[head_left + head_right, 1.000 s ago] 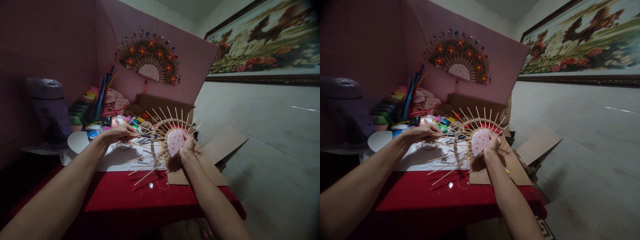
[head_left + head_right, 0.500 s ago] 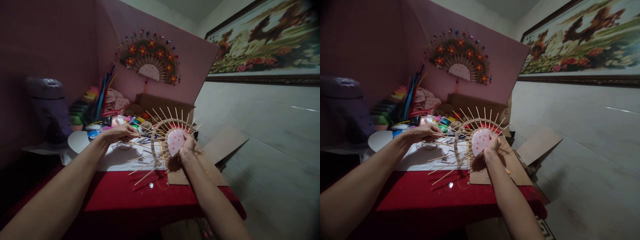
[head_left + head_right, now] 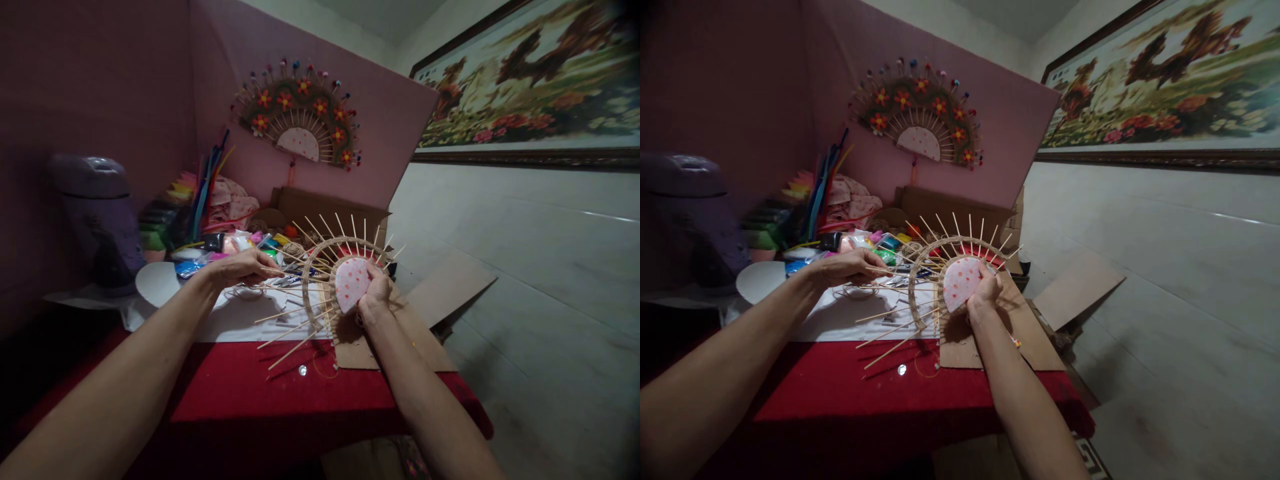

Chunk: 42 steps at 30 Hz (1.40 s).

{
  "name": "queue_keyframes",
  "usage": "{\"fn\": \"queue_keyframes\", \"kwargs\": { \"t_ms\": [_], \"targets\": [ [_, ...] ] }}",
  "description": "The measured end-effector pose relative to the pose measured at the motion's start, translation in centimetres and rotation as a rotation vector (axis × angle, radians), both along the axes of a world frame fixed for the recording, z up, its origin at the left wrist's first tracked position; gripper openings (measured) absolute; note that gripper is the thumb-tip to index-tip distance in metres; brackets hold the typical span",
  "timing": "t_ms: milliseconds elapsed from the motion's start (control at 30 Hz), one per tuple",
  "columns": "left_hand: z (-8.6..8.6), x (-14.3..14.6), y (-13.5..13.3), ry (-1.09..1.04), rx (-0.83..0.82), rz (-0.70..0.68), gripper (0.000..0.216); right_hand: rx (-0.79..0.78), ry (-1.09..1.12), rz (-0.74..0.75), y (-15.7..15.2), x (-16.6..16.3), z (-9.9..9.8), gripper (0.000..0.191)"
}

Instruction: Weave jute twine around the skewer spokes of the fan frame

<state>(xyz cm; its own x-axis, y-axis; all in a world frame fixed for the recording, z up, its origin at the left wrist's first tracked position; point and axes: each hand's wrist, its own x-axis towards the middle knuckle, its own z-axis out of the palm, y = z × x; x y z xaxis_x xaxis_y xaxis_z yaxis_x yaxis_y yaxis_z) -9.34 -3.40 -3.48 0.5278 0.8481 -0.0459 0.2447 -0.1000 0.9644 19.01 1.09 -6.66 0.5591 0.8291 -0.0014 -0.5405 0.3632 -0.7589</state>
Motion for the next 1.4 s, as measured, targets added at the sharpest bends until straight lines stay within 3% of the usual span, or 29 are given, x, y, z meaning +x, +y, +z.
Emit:
{"fn": "queue_keyframes", "kwargs": {
  "t_ms": [267,733,1033,1167,1400],
  "targets": [
    [0.3,0.7,-0.5,0.03,0.006,-0.074,0.04,0.026,0.04,-0.012,-0.9,-0.4,0.7,0.024],
    [-0.2,0.7,-0.3,-0.026,0.008,-0.128,0.037,0.058,-0.005,-0.036,-0.2,0.0,0.1,0.025],
    [-0.2,0.5,-0.2,-0.047,-0.028,-0.104,0.033,0.026,0.03,-0.037,-0.2,0.0,0.2,0.026],
    [-0.1,0.2,-0.2,-0.057,-0.045,-0.058,0.02,0.043,0.02,-0.036,0.2,0.2,-0.1,0.029],
    [0.1,-0.1,-0.2,-0.091,-0.083,0.035,0.025,0.037,-0.002,-0.01,1.0,0.7,-0.7,0.033]
  ]
}}
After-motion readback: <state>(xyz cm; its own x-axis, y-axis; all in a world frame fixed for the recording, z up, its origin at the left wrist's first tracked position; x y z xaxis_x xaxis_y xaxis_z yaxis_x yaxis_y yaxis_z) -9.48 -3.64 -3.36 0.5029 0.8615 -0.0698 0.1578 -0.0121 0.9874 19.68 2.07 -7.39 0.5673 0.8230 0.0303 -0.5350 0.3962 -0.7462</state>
